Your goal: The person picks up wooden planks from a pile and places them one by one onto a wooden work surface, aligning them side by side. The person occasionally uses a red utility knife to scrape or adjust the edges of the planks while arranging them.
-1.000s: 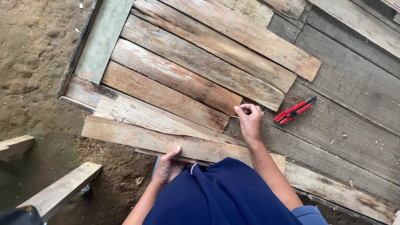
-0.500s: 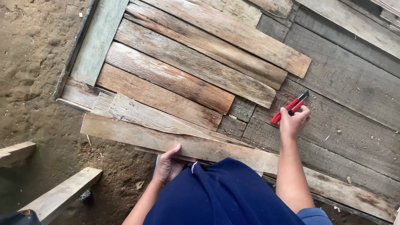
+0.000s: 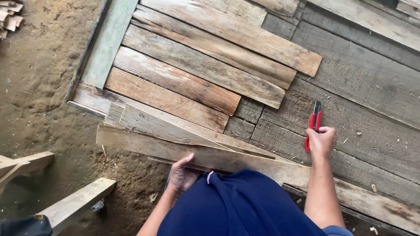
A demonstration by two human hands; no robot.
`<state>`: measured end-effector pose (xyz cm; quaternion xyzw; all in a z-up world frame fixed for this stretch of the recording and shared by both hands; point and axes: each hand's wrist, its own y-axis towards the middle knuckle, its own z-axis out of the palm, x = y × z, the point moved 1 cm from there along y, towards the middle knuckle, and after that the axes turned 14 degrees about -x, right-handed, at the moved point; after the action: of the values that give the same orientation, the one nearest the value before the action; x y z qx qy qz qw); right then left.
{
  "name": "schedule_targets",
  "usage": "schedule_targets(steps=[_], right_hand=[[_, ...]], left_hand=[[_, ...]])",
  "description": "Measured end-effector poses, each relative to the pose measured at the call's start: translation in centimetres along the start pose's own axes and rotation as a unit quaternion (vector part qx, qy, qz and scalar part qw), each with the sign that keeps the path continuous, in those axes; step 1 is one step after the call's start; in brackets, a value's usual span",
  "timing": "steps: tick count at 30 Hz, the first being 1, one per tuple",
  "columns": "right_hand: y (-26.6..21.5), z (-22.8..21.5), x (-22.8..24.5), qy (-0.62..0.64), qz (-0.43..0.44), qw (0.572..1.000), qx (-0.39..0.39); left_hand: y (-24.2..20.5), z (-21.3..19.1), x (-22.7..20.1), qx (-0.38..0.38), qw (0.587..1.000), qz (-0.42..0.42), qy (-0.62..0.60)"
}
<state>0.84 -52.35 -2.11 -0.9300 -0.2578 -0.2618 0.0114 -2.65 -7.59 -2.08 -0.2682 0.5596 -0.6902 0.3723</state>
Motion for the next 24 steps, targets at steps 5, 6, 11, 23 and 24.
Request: schedule_targets(steps=[5, 6, 11, 23, 24], right_hand=[[1.4, 1.8, -3.7, -0.008, -0.027, 1.0, 0.012], [1.0, 1.5, -3.7, -0.006, -0.043, 0.999, 0.008], [-0.7, -0.4, -2.0, 0.046, -0.12, 0.992, -0.003], [-18.5, 8.9, 17.5, 0.077, -0.459, 0.844, 0.267], [-19.4, 11.1, 17.7, 0.022, -0.52, 0.818, 0.244]], left_hand=[[0.3, -0.5, -0.5, 0.013, 1.0, 0.001, 0.005], [0.3, -0.6, -0.6, 0.019, 1.0, 0.0, 0.008], [1.6, -2.0, -0.6, 0.029, 0.999, 0.005, 0.014], [-0.1, -2.6, -2.0, 0.047, 0.999, 0.0, -0.006], [-1.1, -2.3, -2.2, 0.042, 0.999, 0.001, -0.009]])
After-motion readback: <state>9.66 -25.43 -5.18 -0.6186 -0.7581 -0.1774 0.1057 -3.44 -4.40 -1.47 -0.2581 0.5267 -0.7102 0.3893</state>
